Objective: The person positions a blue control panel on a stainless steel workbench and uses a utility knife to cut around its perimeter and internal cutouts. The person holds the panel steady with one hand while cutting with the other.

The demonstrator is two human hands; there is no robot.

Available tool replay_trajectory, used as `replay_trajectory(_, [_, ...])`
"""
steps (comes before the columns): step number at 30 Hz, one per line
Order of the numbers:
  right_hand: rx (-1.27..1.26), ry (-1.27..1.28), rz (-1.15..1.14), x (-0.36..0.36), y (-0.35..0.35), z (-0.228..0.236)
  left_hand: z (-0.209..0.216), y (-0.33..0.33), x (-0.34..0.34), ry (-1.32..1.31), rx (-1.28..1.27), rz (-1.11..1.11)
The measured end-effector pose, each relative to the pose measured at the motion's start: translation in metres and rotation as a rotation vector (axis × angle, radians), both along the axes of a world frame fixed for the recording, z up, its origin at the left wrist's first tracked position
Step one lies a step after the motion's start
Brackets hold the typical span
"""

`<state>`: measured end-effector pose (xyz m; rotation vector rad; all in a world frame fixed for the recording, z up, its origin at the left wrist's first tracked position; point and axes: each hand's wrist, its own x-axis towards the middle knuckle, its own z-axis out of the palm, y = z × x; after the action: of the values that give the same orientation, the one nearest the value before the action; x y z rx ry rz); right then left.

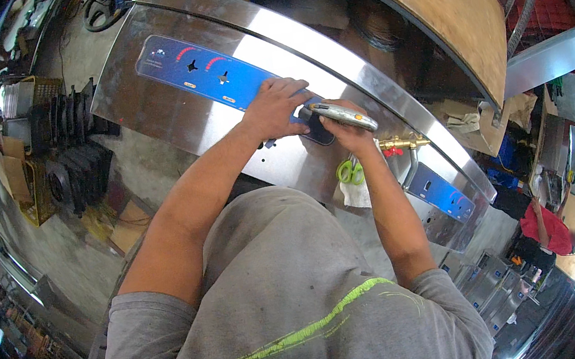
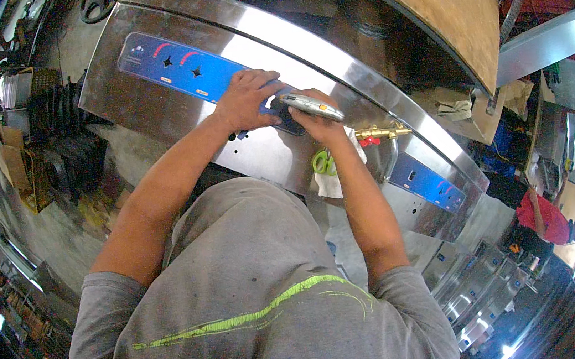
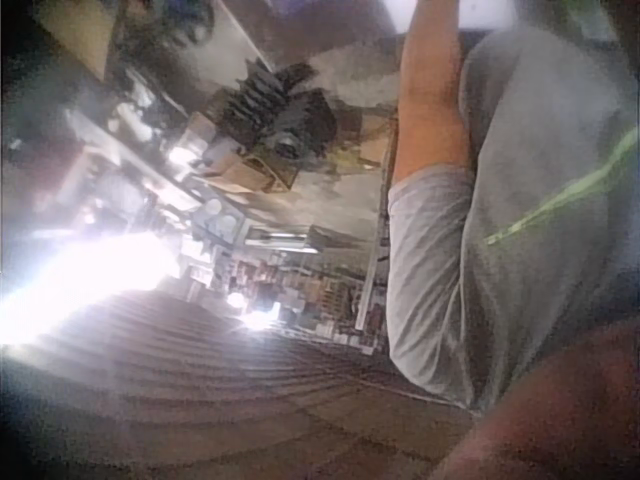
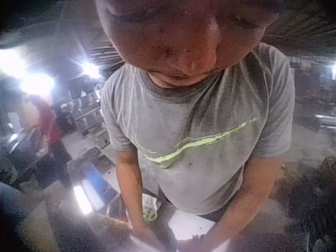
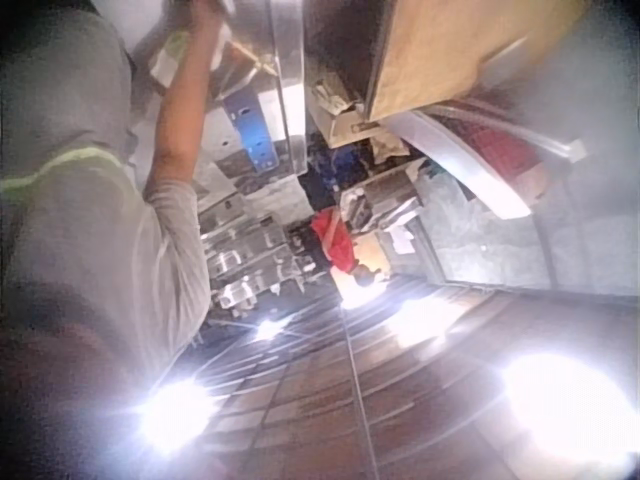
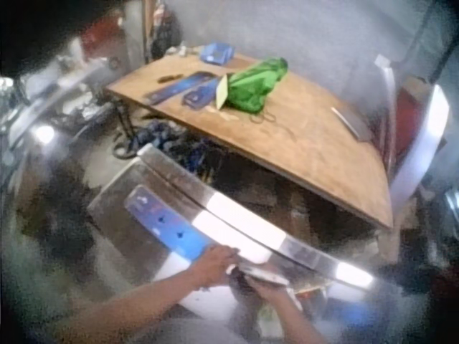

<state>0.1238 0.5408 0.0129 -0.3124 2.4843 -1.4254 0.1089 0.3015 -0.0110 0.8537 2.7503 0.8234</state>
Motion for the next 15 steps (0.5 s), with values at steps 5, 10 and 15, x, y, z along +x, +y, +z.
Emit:
replay_trajectory(5, [-0.092, -0.089, -0.025, 0.000, 0.002, -0.003, 0.003, 0.001, -0.001, -0.009, -0.020, -0.001])
replay_trajectory(10, [-0.350, -0.356, -0.306, -0.001, 0.010, -0.004, 0.007, 0.001, -0.001, -0.054, -0.042, -0.012])
replay_trajectory(15, [-0.202, -0.302, -0.218, 0.001, 0.011, -0.001, 0.008, 0.001, -0.001, -0.048, -0.023, -0.008])
